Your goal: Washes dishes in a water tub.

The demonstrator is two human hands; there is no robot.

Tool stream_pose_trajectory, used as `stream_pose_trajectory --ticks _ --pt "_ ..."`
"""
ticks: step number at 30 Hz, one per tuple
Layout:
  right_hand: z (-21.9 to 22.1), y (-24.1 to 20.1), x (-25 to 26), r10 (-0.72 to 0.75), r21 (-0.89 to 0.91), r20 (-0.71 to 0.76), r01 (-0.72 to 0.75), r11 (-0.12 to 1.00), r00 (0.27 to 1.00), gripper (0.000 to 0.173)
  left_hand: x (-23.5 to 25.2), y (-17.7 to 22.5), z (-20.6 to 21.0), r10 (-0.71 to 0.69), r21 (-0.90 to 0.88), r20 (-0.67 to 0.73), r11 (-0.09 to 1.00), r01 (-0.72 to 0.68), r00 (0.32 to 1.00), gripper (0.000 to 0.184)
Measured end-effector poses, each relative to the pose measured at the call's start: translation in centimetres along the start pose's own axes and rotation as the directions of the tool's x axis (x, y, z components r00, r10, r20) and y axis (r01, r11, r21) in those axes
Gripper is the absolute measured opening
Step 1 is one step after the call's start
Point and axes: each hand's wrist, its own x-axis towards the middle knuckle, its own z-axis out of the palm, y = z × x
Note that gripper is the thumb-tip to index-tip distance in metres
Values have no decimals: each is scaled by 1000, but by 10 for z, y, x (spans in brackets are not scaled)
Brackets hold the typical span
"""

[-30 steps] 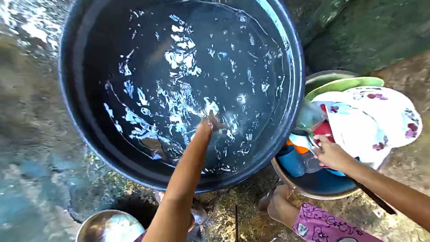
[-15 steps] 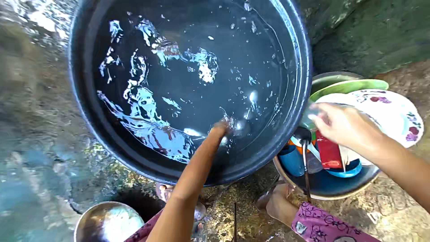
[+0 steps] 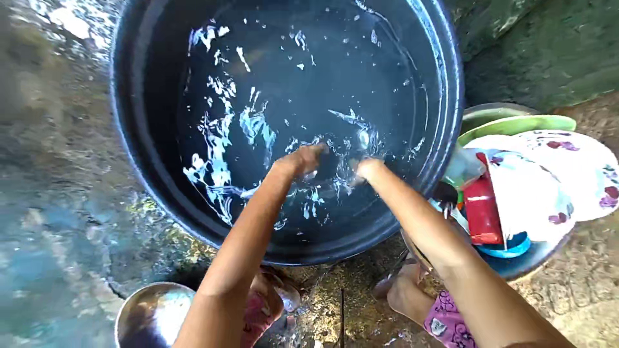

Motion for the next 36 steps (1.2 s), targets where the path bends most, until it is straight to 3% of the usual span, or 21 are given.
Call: stream_pose_trajectory --ticks 3,5,6,7,9,12,14,16,17,19,21,23,25,27,29,30,32,34,35,36 --pt "23 2 13 -45 164 -118 65 984 992 42 -2 -3 5 -90 160 98 984 73 991 43" --pt "13 15 35 -138 125 -197 165 978 971 42 -3 -9 2 -119 209 148 974 87 982 36" --pt "7 24 38 -188 118 -238 221 968 953 42 -7 -11 0 -103 198 151 978 72 983 41" --pt "-1 32 35 -239 131 -283 284 950 929 39 -14 -11 -3 -62 160 113 986 43 992 49" --pt "-22 44 22 -317 201 -440 436 877 840 31 -27 -10 -6 47 45 -89 998 -43 995 61" --pt "-61 35 -31 -375 241 -399 490 838 837 32 -33 -4 4 188 30 -328 982 -188 926 65" --pt "-82 27 -49 -421 231 -364 519 823 830 30 -32 7 9 187 2 -342 980 -199 921 45" --pt "-83 25 -34 -417 326 -483 599 731 770 32 -28 8 11 115 -207 -279 962 -177 953 43" --pt "-77 24 -19 -375 407 -563 642 650 737 31 -25 4 14 86 -383 -275 904 -191 957 44" --pt "-54 15 12 -252 542 -654 674 501 713 32 -15 -4 24 15 -711 -226 681 -175 974 45" --pt "-28 0 38 -211 640 -637 661 392 742 42 -5 -7 33 -86 -852 -160 516 -94 983 54" --pt "-10 -11 51 -169 724 -585 605 330 793 46 2 -3 45 -173 -884 -161 464 -64 972 54" --pt "-2 -11 55 -81 738 -609 601 307 789 44 -1 -5 50 -156 -829 -159 557 -46 975 54" --pt "1 -4 65 -37 735 -640 625 264 768 45 -6 -13 49 -85 -645 -132 764 -21 988 54" --pt "2 -2 60 -142 847 -499 516 126 855 57 -15 -21 42 -82 -609 -48 792 36 996 49" --pt "4 -6 59 -188 877 -455 474 73 870 53 -17 -21 45 -99 -669 -81 743 19 992 43" --pt "9 -25 59 -126 869 -489 494 7 863 41 -11 -13 55 -63 -859 -158 501 -106 985 37" --pt "10 -41 64 35 829 -558 555 70 829 35 -5 4 69 -40 -963 -159 226 -146 986 39" --pt "11 -45 68 115 827 -562 549 123 819 38 -5 10 76 -65 -977 -144 169 -131 987 40" --pt "16 -46 70 192 828 -558 526 197 807 37 -7 11 85 -93 -977 -127 185 -108 988 42"
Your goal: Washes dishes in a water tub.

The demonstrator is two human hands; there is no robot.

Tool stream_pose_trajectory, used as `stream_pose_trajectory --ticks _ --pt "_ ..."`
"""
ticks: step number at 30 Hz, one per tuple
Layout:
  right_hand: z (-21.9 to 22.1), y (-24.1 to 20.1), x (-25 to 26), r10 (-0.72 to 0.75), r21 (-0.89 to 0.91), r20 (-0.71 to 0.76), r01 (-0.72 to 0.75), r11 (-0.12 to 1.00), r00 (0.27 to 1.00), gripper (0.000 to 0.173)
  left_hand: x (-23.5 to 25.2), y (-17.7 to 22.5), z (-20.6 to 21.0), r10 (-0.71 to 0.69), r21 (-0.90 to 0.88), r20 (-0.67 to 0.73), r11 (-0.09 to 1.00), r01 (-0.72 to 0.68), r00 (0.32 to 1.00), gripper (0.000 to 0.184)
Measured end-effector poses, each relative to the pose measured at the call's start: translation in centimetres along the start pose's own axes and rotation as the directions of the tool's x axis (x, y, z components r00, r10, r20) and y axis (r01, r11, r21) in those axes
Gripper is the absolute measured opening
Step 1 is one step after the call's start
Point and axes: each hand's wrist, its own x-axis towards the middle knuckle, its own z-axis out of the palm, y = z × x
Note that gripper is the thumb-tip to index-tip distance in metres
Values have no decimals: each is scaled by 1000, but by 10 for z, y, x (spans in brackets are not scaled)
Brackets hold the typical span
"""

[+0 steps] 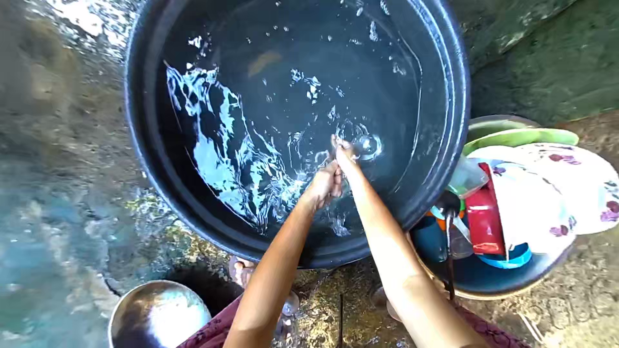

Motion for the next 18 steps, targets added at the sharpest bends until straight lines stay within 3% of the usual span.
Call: stream_pose_trajectory --ticks 2,3,5,7,8,10,12,13,15,17,18 --pt "-1 5 -2 10 -86 -114 -20 996 993 31 -2 -7 -8 -51 149 7 988 50 999 41" --pt "-1 11 -3 31 -42 -103 -36 998 994 30 -1 -6 -14 -74 249 -17 966 75 997 38" --pt "-1 13 -12 73 41 68 -76 996 995 35 4 1 -21 -71 404 -105 908 108 992 36" --pt "2 9 -10 24 105 194 -45 993 981 43 8 14 -19 -80 379 -149 916 132 986 36" --pt "3 5 -7 -17 170 148 -8 985 989 39 8 17 -12 -56 373 -159 921 112 986 35" --pt "0 -3 -4 -32 214 -83 50 976 996 31 8 9 -1 10 479 -92 877 36 996 37" --pt "-10 -8 2 -34 89 -193 52 995 981 36 2 19 -6 -22 771 -34 636 40 999 51" --pt "-14 -9 0 -38 8 -146 40 999 989 36 -2 24 -12 -34 871 -27 490 40 999 53" --pt "-11 -9 -11 -75 -179 107 93 979 991 38 -5 29 -20 33 973 -105 212 96 994 47" --pt "-1 -1 -16 -143 -432 305 270 860 941 38 -3 32 -24 58 980 -137 150 127 989 47" --pt "3 0 -19 -105 -503 350 282 817 931 38 -5 28 -24 111 989 -109 108 97 988 45"
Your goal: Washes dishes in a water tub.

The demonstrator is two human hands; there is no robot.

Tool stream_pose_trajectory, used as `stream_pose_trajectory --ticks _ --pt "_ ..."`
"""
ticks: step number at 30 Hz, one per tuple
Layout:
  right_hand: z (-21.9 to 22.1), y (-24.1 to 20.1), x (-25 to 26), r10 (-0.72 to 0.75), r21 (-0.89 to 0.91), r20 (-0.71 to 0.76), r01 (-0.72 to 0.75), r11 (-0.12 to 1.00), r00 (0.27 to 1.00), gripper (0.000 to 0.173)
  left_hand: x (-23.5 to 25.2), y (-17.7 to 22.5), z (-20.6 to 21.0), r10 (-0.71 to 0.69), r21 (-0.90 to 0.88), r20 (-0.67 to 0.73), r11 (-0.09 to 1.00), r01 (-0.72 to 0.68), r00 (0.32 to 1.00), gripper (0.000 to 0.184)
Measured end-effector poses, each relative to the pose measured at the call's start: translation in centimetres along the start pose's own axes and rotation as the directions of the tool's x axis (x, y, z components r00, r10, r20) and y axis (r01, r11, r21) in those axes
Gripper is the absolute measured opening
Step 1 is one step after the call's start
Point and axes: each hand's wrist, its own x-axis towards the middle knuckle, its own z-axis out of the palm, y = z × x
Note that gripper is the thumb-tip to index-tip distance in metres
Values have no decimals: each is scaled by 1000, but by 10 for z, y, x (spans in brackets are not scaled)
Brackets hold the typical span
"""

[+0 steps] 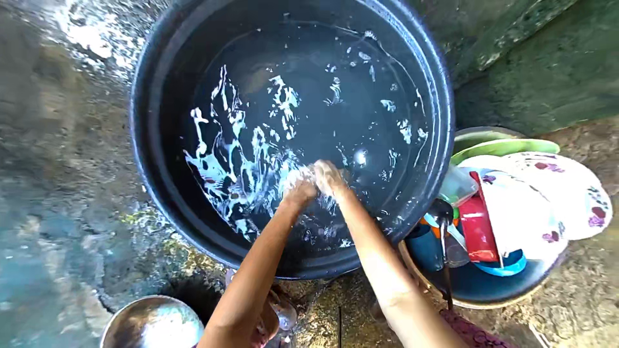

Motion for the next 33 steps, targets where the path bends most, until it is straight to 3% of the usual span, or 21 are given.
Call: stream_pose_trajectory --ticks 1,3,4,6,8,10,13,16,18,20,22,24,26,28,30,31,32,33 --pt "-1 -5 -1 52 -10 45 -52 999 998 39 1 -4 6 89 84 -83 993 -82 993 41" --pt "-13 -10 1 139 -185 116 -116 976 984 42 4 -22 14 355 247 -263 924 -293 897 24" --pt "-20 -10 3 153 -190 162 -121 974 975 40 3 -24 12 407 291 -273 899 -329 872 20" --pt "-27 1 4 236 75 180 -253 965 955 34 -3 -24 6 406 302 -245 895 -328 880 22" --pt "-25 25 7 378 472 56 -359 805 924 37 -9 -30 -2 296 151 -269 953 -263 917 25" --pt "-31 34 10 342 693 11 -253 675 940 41 -13 -35 -20 77 -157 -152 983 -101 985 43" --pt "-34 13 7 165 724 115 -197 661 979 52 -4 -22 -25 -44 -522 -1 852 37 999 53" --pt "-25 -8 3 263 584 39 -235 777 964 43 0 -3 -2 43 -694 81 719 26 996 47" --pt "-13 -7 6 318 607 -137 -174 776 938 36 7 -11 22 112 -638 66 769 -44 992 43" --pt "-10 -7 7 361 707 -241 -92 701 901 33 9 -17 17 113 -425 115 904 -54 987 42" --pt "1 1 6 309 686 -143 -131 715 940 37 8 -13 8 25 -207 88 978 -6 996 39" --pt "9 2 5 240 627 -15 -178 759 971 40 5 7 4 -42 -195 -21 980 37 999 45" --pt "0 -6 5 242 715 -16 -158 681 970 49 16 18 13 9 -360 -228 928 -93 974 45" --pt "-8 0 9 191 834 -35 -76 547 981 61 23 30 1 -41 -565 -153 823 -54 987 40" --pt "-20 8 5 178 876 32 -113 470 983 57 23 38 6 -54 -819 -64 574 -21 996 37" --pt "-24 7 6 229 867 54 -159 472 972 45 22 39 11 5 -906 -16 423 -16 1000 39" --pt "-25 6 9 278 849 36 -177 498 960 36 20 36 17 49 -927 4 376 -14 999 41" --pt "-21 6 9 331 829 -7 -180 530 943 34 18 34 20 56 -893 -15 449 -39 998 40"
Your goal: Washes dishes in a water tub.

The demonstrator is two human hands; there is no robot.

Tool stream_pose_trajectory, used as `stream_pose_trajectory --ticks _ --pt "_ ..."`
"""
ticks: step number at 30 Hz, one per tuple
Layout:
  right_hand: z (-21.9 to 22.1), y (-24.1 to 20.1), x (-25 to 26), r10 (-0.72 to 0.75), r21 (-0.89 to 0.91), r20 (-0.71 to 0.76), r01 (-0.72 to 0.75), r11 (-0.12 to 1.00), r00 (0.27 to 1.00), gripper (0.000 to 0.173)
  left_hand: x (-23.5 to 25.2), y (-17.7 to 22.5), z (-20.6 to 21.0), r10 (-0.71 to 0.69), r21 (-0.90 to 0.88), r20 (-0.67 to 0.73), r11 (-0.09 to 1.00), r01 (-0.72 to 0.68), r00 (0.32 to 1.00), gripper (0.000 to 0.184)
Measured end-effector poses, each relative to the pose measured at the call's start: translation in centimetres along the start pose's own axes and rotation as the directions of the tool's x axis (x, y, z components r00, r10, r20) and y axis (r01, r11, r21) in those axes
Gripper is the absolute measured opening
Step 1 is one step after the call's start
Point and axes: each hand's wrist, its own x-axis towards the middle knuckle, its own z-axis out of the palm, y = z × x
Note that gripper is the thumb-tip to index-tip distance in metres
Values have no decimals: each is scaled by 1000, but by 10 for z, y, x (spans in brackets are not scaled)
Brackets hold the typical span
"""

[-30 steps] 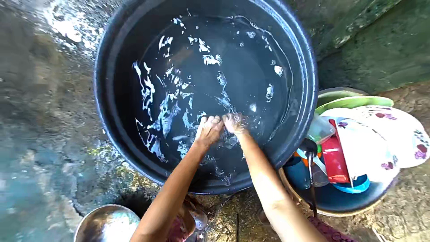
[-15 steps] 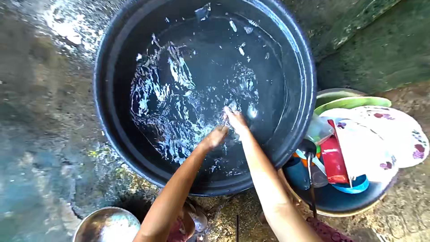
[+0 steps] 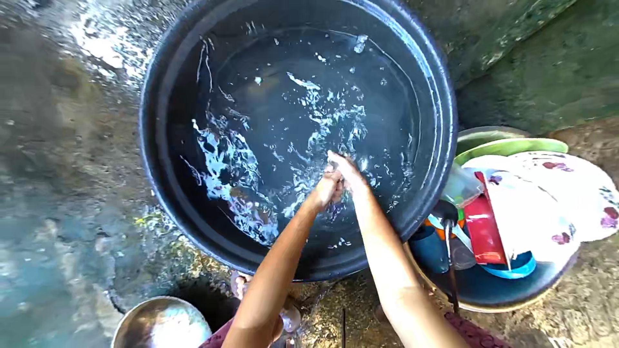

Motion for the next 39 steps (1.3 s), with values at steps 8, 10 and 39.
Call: stream_pose_trajectory --ticks 8,10,39 --pt "15 13 -2 -30 -88 30 32 996 999 53 2 20 -12 -57 407 -204 903 138 977 40" --pt "9 7 -6 -95 -41 48 97 994 994 47 3 16 0 -136 27 -175 989 142 975 44" --pt "6 -68 -81 -395 169 -57 399 901 917 29 -76 49 -1 201 351 103 909 -225 974 36"
